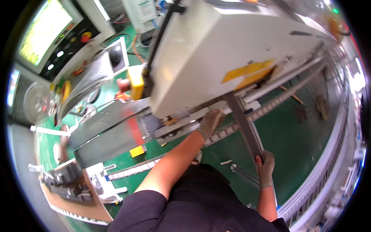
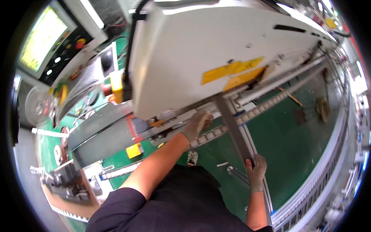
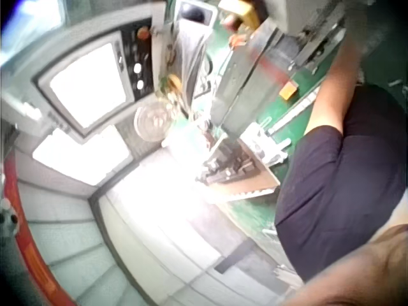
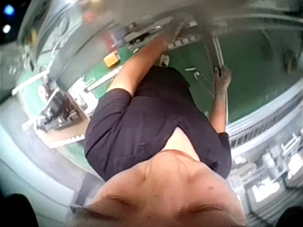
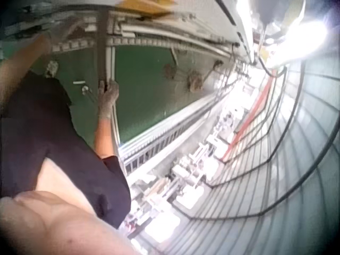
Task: The person repeatedly picks up long wooden planks from a stack on a table, feeds each plank into a woodworking machine for processing, and then places the processed planks back onto the stack.
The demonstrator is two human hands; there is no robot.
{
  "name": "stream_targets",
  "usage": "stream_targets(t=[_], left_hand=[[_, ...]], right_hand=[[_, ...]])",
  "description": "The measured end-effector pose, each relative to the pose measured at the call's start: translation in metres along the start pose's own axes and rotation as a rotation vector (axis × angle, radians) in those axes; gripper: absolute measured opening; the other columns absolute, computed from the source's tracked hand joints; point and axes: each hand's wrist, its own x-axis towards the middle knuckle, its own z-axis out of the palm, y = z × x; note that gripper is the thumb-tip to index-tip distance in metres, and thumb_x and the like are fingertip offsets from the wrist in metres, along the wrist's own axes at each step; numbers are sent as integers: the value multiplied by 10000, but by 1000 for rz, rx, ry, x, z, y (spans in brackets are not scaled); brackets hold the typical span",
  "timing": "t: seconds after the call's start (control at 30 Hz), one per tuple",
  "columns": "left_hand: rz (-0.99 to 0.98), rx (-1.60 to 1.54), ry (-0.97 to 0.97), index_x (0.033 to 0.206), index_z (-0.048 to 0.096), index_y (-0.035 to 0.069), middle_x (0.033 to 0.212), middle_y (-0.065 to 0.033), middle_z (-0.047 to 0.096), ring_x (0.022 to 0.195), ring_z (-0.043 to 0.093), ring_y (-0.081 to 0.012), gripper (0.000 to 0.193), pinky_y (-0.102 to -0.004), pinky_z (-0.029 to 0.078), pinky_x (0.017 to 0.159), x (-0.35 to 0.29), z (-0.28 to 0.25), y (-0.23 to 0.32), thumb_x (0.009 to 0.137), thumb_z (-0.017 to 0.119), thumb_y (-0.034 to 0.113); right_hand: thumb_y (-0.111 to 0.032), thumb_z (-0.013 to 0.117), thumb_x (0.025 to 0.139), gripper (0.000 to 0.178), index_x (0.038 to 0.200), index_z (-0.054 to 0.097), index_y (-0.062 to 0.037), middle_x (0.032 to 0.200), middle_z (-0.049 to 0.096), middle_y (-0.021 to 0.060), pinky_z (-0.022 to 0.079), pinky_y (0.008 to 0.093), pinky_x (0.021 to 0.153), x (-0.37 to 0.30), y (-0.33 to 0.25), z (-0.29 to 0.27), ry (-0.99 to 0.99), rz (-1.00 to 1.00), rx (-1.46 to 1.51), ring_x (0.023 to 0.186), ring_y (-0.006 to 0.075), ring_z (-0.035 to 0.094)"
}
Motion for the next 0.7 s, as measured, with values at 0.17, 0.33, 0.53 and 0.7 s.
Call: stream_targets(t=[0.17, 0.33, 0.53, 0.7], left_hand=[[549, 1364, 40, 1041, 642, 57, 1063, -109, 669, 943, 648, -308, 253, -426, 518, 830, -87, -70, -59, 929, 551, 264], [149, 1339, 359, 998, 671, 56, 943, -123, 706, 919, 679, -301, 378, -425, 526, 762, -257, -127, -41, 914, 557, 406], [363, 1270, 1063, 1200, 621, 71, 1262, -126, 588, 1257, 495, -283, 411, -461, 339, 1095, -406, -223, -135, 890, 583, 338], [260, 886, 1508, 1288, 560, 61, 1376, -182, 523, 1355, 418, -347, 496, -461, 280, 1164, -503, -297, -221, 911, 587, 382]], right_hand=[[-182, 661, 898, 302, 1150, 608, -24, 1089, 609, 169, 487, 445, 860, 51, -122, 66, 147, -284, 512, 1055, 370, 558], [-288, 659, 869, 291, 1053, 646, -63, 1018, 645, 141, 485, 462, 828, 37, -249, 124, -251, -901, 491, 986, 372, 588], [-351, 626, 872, 282, 926, 672, -77, 883, 664, 131, 483, 460, 726, -11, -349, 144, -428, -974, 563, 826, 363, 633], [-319, 619, 877, 245, 911, 676, -83, 876, 670, 113, 485, 449, 717, -36, -401, 154, -474, -977, 343, 826, 341, 637]])
